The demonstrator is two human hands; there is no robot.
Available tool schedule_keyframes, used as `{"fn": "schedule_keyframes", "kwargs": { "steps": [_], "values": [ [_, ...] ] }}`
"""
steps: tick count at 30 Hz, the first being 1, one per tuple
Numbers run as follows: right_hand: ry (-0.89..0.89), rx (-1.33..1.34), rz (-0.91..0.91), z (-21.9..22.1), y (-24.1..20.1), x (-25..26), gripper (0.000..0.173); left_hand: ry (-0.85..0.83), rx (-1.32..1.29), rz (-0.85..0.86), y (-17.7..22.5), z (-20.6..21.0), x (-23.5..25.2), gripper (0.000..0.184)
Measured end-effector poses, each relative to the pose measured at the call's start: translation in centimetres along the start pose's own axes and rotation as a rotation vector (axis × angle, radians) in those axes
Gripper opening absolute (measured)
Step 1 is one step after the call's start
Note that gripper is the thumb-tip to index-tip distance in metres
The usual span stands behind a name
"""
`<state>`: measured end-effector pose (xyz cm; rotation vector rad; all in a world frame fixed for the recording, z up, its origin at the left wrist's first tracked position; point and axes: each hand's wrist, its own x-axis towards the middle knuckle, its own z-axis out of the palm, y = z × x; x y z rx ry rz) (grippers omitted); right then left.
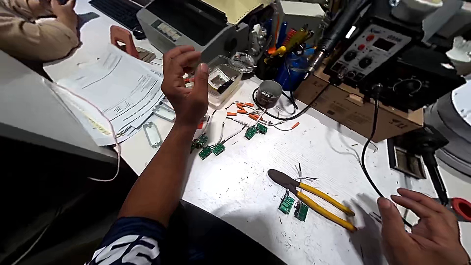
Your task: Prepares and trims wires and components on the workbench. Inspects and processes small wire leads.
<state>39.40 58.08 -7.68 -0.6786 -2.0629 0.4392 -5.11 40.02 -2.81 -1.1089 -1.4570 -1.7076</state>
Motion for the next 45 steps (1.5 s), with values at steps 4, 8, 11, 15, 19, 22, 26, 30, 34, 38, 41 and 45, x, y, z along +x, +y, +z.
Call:
{"fn": "schedule_keyframes", "kwargs": {
  "steps": [4,8,11,15,19,22,26,30,34,38,41,45],
  "values": [
    [0.046,-0.117,-0.051,0.4,0.6,0.2,0.036,0.152,-0.089,0.031,0.6,-1.1,1.4,0.018],
    [0.029,-0.099,-0.086,1.9,-0.8,0.4,0.038,0.196,-0.154,-0.037,1.5,-2.7,2.0,0.018],
    [-0.223,-0.035,-0.165,3.9,-4.1,2.0,0.037,-0.225,0.031,-0.302,3.1,-2.1,0.1,0.025],
    [-0.599,-0.140,-0.225,9.5,-7.3,6.0,0.038,-0.986,0.321,-0.270,5.0,1.8,-4.5,0.037],
    [-0.750,-0.232,-0.051,17.5,-8.4,9.3,0.043,-1.265,0.552,-0.240,5.2,5.4,-7.5,0.043],
    [-0.791,-0.284,0.026,21.1,-9.1,10.4,0.050,-1.278,0.609,-0.268,5.3,5.8,-7.5,0.033],
    [-0.635,-0.292,-0.111,20.3,-10.6,9.0,0.046,-1.264,0.611,-0.349,6.8,3.5,-6.6,0.033],
    [-0.564,-0.324,-0.081,17.3,-13.2,5.3,0.058,-1.097,0.627,-0.306,8.8,0.4,-8.2,0.041],
    [-0.669,-0.216,-0.005,15.0,-13.4,2.2,0.068,-0.998,0.641,-0.260,10.2,-2.0,-9.5,0.048],
    [-0.634,-0.127,0.061,12.1,-11.8,2.8,0.057,-0.903,0.611,-0.229,9.1,-3.7,-7.5,0.051],
    [-0.574,-0.158,0.042,11.3,-9.9,5.1,0.040,-0.925,0.606,-0.218,6.7,-3.9,-4.9,0.044],
    [-0.577,-0.192,0.028,13.4,-7.6,9.0,0.028,-1.065,0.677,-0.237,3.7,-1.4,-2.4,0.035]
  ]
}}
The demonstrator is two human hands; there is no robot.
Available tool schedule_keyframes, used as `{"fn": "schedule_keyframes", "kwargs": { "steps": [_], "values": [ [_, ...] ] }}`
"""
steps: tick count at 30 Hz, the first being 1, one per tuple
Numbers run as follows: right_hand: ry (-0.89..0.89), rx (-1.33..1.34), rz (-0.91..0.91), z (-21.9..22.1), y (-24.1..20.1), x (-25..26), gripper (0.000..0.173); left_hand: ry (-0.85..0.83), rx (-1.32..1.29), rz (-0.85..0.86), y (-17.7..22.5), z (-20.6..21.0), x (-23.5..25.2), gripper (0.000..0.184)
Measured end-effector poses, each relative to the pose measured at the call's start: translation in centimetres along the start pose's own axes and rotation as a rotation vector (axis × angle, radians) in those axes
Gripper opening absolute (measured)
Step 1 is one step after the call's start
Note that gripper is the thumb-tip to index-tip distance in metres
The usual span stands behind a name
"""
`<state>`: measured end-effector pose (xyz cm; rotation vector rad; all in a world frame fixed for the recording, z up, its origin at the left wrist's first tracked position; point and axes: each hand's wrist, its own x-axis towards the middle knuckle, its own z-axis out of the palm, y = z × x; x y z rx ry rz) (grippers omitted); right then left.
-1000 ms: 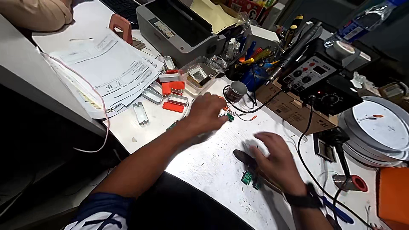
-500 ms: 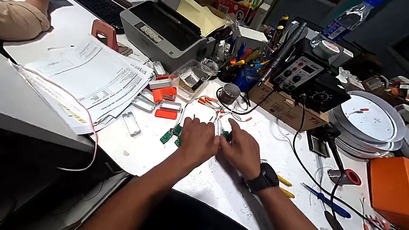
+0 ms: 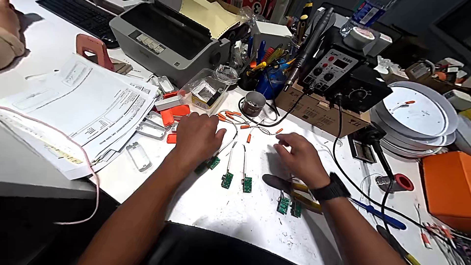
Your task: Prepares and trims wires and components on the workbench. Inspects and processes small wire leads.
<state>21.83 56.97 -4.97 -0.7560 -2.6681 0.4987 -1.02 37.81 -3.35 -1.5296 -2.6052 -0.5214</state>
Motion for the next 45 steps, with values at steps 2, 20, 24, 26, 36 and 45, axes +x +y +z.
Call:
{"fn": "schedule_keyframes", "kwargs": {
  "steps": [2,20,24,26,36,45],
  "values": [
    [-0.052,-0.046,-0.003,0.5,0.0,2.5,0.021,0.008,0.001,0.018,0.0,0.8,1.7,0.031],
    [-0.175,-0.078,-0.172,0.9,1.3,7.2,0.025,0.296,-0.134,0.248,-2.7,3.7,1.4,0.030],
    [-0.248,0.152,0.118,-3.4,2.4,4.0,0.030,0.292,-0.155,0.271,-2.6,3.3,1.1,0.033],
    [-0.275,0.222,0.218,-4.5,3.3,1.9,0.025,0.281,-0.162,0.283,-2.3,3.2,1.0,0.036],
    [0.080,0.118,0.397,-7.7,6.6,-6.0,0.031,0.176,-0.227,0.341,-3.3,3.0,0.7,0.048],
    [0.411,0.069,0.387,-3.2,11.0,-12.6,0.024,0.123,-0.311,0.476,-3.7,3.9,0.5,0.041]
  ]
}}
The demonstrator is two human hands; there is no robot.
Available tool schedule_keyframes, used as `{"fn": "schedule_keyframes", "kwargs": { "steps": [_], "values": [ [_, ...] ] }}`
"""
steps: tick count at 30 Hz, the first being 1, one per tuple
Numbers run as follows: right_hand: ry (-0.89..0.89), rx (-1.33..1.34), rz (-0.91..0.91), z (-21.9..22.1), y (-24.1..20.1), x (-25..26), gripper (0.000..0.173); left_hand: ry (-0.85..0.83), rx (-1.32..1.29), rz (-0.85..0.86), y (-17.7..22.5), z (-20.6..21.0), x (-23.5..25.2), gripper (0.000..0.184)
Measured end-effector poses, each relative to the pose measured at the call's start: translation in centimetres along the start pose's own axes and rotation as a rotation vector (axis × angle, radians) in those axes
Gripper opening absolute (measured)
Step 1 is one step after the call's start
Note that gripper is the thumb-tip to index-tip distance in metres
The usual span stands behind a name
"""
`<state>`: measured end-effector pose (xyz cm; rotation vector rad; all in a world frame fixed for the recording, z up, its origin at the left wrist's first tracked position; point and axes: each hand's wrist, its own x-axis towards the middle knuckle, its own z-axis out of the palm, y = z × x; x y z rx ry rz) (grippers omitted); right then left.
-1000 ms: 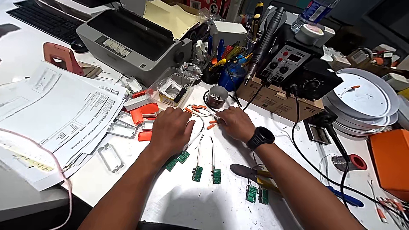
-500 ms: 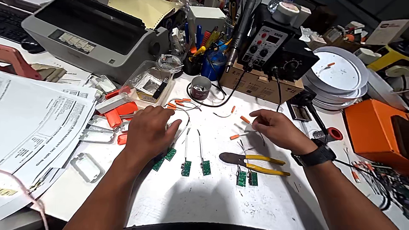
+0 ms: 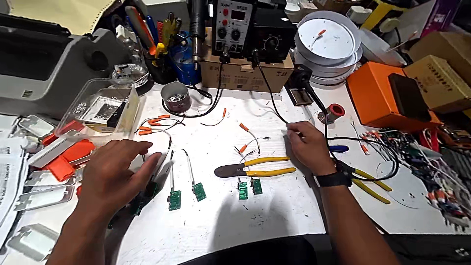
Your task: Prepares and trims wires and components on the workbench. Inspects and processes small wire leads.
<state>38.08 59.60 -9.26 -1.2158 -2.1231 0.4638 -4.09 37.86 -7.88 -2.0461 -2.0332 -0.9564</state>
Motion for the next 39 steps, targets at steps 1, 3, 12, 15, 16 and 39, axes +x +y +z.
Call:
{"fn": "schedule_keyframes", "kwargs": {
  "steps": [1,3,12,15,16,39],
  "values": [
    [-0.022,-0.011,-0.009,0.3,0.0,-0.1,0.024,-0.006,-0.015,0.036,0.0,0.2,0.0,0.040],
    [-0.040,-0.020,-0.056,0.7,-0.2,-0.2,0.024,-0.032,-0.056,0.110,0.0,0.3,-0.1,0.045],
    [-0.117,0.013,-0.029,0.3,-1.0,0.1,0.022,0.057,-0.022,0.049,1.0,0.7,0.1,0.071],
    [-0.181,0.020,-0.020,1.3,-1.7,0.3,0.020,0.084,-0.023,0.043,0.7,1.3,0.2,0.060],
    [-0.210,0.000,-0.018,1.7,-2.0,0.4,0.021,0.080,-0.031,0.047,0.7,1.5,0.3,0.053],
    [0.552,0.002,-0.357,1.0,-3.5,0.7,0.015,0.101,0.143,0.226,10.7,4.8,9.2,0.024]
  ]
}}
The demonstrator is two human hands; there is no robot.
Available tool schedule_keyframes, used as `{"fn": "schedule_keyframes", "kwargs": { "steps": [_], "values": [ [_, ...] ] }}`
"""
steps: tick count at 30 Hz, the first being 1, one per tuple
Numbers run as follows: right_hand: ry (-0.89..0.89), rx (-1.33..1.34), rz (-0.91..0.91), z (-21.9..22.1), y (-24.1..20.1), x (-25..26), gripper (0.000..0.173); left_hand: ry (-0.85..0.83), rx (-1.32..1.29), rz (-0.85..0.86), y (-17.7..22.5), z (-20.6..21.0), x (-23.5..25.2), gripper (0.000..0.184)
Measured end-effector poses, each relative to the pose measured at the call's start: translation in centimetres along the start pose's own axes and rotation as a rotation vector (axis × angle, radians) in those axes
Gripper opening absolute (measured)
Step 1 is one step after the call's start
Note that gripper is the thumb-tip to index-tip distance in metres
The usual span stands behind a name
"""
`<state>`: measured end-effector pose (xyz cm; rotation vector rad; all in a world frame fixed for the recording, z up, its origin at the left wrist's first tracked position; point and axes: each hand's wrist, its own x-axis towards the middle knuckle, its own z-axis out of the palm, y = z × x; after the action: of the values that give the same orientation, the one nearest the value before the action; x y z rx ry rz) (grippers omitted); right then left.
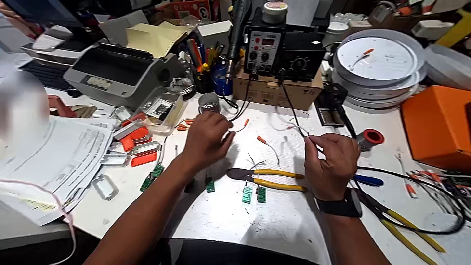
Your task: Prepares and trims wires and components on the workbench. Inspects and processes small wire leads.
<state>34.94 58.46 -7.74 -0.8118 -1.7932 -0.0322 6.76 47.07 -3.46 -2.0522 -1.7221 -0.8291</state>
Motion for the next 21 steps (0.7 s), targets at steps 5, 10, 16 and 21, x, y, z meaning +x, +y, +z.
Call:
{"fn": "schedule_keyframes", "kwargs": {
  "steps": [5,10,16,21],
  "values": [
    [-0.134,0.500,0.192,-0.9,-1.6,-0.3,0.008,0.043,-0.166,0.141,6.6,2.8,3.6,0.034],
    [-0.339,0.951,0.470,-1.3,-2.2,0.0,0.010,-0.112,-0.558,-0.084,8.3,3.5,2.5,0.026],
    [-0.439,1.169,0.545,-1.2,-3.9,-0.7,0.014,-0.103,-1.153,-0.508,10.4,2.2,0.7,0.015],
    [-0.421,1.157,0.557,-1.2,-4.7,-1.0,0.013,-0.032,-1.116,-0.459,11.1,2.5,-0.1,0.015]
  ]
}}
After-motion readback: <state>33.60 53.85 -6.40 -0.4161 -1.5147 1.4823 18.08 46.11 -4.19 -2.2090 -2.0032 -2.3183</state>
